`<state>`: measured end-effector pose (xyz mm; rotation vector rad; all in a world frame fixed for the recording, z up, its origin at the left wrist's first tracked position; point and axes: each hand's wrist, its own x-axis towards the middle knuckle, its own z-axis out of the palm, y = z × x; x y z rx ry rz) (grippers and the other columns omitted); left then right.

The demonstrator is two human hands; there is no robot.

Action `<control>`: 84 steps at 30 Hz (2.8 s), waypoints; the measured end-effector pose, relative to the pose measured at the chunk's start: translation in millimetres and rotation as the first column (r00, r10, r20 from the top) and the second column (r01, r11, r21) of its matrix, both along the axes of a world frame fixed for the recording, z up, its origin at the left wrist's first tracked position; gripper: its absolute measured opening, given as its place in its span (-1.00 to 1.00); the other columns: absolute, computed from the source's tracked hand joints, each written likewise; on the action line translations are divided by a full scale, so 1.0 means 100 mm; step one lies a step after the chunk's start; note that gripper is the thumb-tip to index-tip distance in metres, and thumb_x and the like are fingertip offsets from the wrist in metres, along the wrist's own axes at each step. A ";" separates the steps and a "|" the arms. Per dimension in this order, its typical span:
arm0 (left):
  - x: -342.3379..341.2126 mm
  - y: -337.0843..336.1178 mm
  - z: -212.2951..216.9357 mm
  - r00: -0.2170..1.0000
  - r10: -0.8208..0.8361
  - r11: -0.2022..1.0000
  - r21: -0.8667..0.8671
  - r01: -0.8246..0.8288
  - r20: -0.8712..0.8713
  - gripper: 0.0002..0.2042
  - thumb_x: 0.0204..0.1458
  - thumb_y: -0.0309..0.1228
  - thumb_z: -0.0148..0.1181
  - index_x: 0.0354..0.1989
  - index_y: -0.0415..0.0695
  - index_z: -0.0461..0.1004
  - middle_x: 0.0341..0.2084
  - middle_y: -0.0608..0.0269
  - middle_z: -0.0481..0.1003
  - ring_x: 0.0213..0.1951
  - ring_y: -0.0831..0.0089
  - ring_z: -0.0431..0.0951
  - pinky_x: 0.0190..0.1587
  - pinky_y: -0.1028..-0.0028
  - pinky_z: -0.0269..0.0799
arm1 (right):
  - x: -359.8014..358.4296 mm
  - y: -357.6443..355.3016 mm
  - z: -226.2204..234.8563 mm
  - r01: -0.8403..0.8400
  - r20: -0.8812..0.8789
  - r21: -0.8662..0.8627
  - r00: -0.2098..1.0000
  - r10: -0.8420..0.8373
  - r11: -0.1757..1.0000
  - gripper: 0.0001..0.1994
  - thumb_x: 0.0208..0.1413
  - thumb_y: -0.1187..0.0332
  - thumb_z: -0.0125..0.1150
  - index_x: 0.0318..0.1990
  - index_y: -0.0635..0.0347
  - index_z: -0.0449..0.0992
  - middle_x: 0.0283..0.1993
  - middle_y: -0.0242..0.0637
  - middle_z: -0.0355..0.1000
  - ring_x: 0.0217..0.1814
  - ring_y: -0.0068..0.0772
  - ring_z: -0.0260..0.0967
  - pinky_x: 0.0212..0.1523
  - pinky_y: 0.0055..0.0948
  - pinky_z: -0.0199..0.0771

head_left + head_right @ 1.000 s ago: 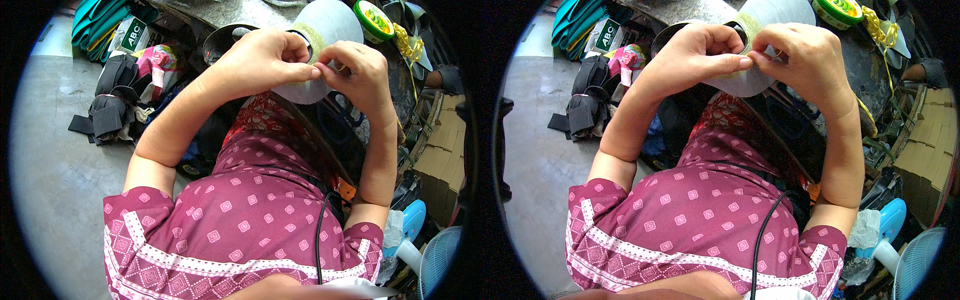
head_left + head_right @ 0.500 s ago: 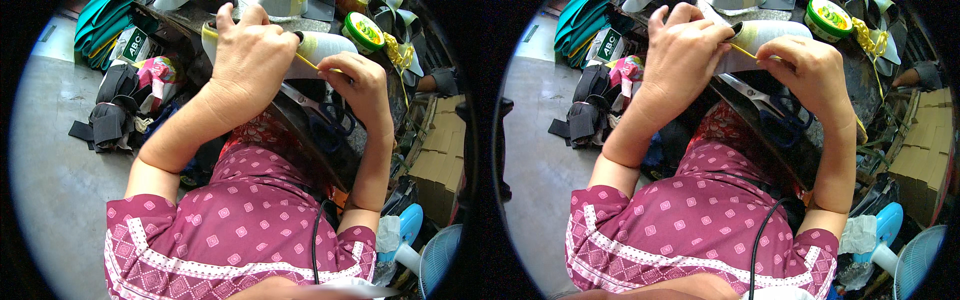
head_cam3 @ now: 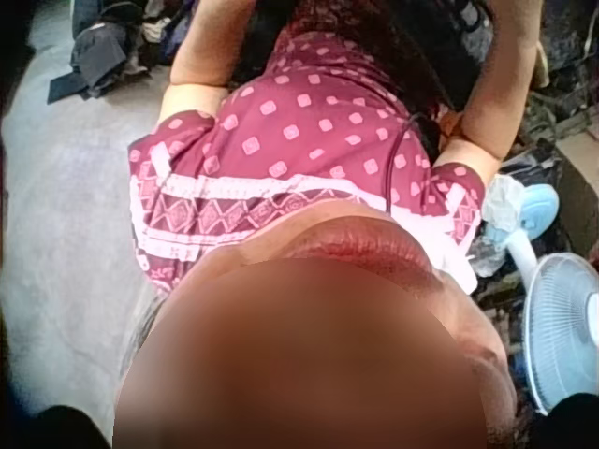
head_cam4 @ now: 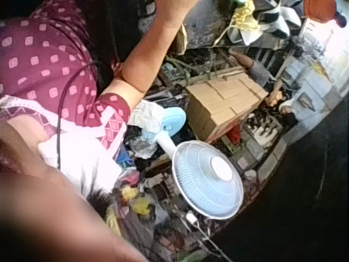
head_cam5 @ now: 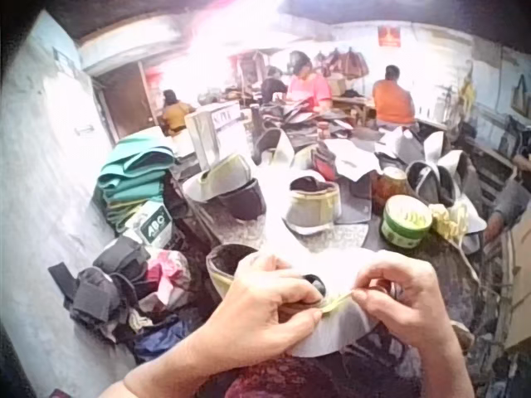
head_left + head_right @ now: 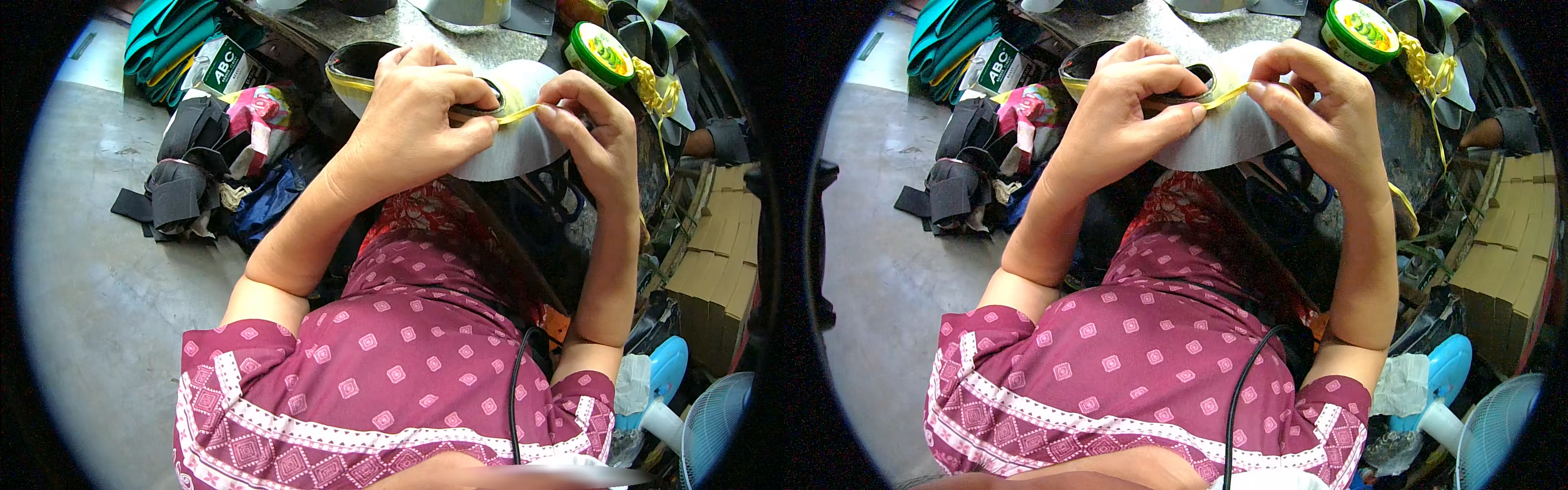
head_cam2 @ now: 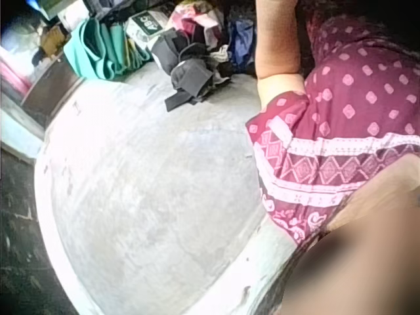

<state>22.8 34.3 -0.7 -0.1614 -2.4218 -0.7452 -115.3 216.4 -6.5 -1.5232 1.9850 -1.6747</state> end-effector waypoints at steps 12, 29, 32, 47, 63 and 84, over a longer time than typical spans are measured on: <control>-0.12 0.01 0.16 0.998 -0.066 0.990 -0.127 0.067 0.013 -0.84 -0.08 -0.24 0.33 -0.40 -0.03 0.65 -0.51 0.38 0.54 -0.15 0.35 0.47 0.18 0.13 0.10 | -0.03 0.06 0.09 -0.045 -0.132 -0.060 0.991 0.037 0.997 -0.92 0.01 0.54 0.19 -0.32 0.29 0.48 -0.42 -0.47 0.37 -0.42 -0.72 0.25 -0.38 -0.69 0.24; -0.06 -0.02 -0.09 0.990 -0.137 0.984 -0.117 0.132 -0.032 -0.82 -0.12 -0.33 0.38 -0.38 -0.16 0.62 -0.51 0.29 0.50 -0.28 0.29 0.44 -0.01 0.32 0.24 | 0.01 0.07 0.11 -0.103 -0.278 0.203 0.947 0.158 0.974 -0.85 0.05 0.39 0.35 -0.36 0.29 0.55 -0.54 -0.42 0.37 -0.50 -0.66 0.27 -0.46 -0.63 0.28; -0.07 -0.02 -0.09 0.990 -0.141 0.987 -0.075 0.141 0.002 -0.82 -0.11 -0.33 0.37 -0.38 -0.16 0.61 -0.51 0.28 0.50 -0.27 0.28 0.45 0.01 0.31 0.24 | 0.00 0.07 0.10 0.010 -0.331 0.169 0.942 0.047 0.985 -0.85 0.06 0.38 0.34 -0.31 0.26 0.55 -0.50 -0.37 0.41 -0.48 -0.59 0.33 -0.43 -0.58 0.34; -0.13 0.09 0.02 0.992 -0.115 0.984 -0.145 0.106 -0.058 -0.83 -0.11 -0.26 0.36 -0.44 -0.08 0.59 -0.48 0.32 0.49 -0.21 0.30 0.46 0.17 0.15 0.13 | -0.01 0.07 0.13 0.052 -0.336 0.172 0.942 0.010 0.984 -0.78 -0.07 0.33 0.45 -0.32 0.15 0.53 -0.52 -0.38 0.42 -0.51 -0.59 0.36 -0.47 -0.55 0.36; 0.18 -0.15 -0.05 0.978 -0.185 0.968 -0.151 0.199 0.102 -0.81 0.01 -0.26 0.29 -0.29 -0.08 0.57 -0.48 0.31 0.44 -0.08 0.27 0.43 0.27 -0.21 -0.05 | 0.05 0.04 0.08 -0.098 -0.303 0.287 0.934 0.187 0.953 -0.85 -0.12 0.57 0.35 -0.35 0.23 0.54 -0.51 -0.35 0.38 -0.49 -0.58 0.32 -0.44 -0.57 0.35; 0.16 -0.04 -0.07 0.978 -0.115 0.993 0.000 0.117 0.173 -0.86 -0.07 -0.29 0.34 -0.41 -0.05 0.59 -0.51 0.36 0.46 -0.14 0.36 0.46 0.31 -0.24 -0.15 | 0.09 -0.03 0.01 -0.025 -0.301 0.145 0.951 0.068 0.989 -0.86 0.01 0.51 0.28 -0.25 0.19 0.54 -0.44 -0.30 0.45 -0.41 -0.52 0.45 -0.34 -0.52 0.45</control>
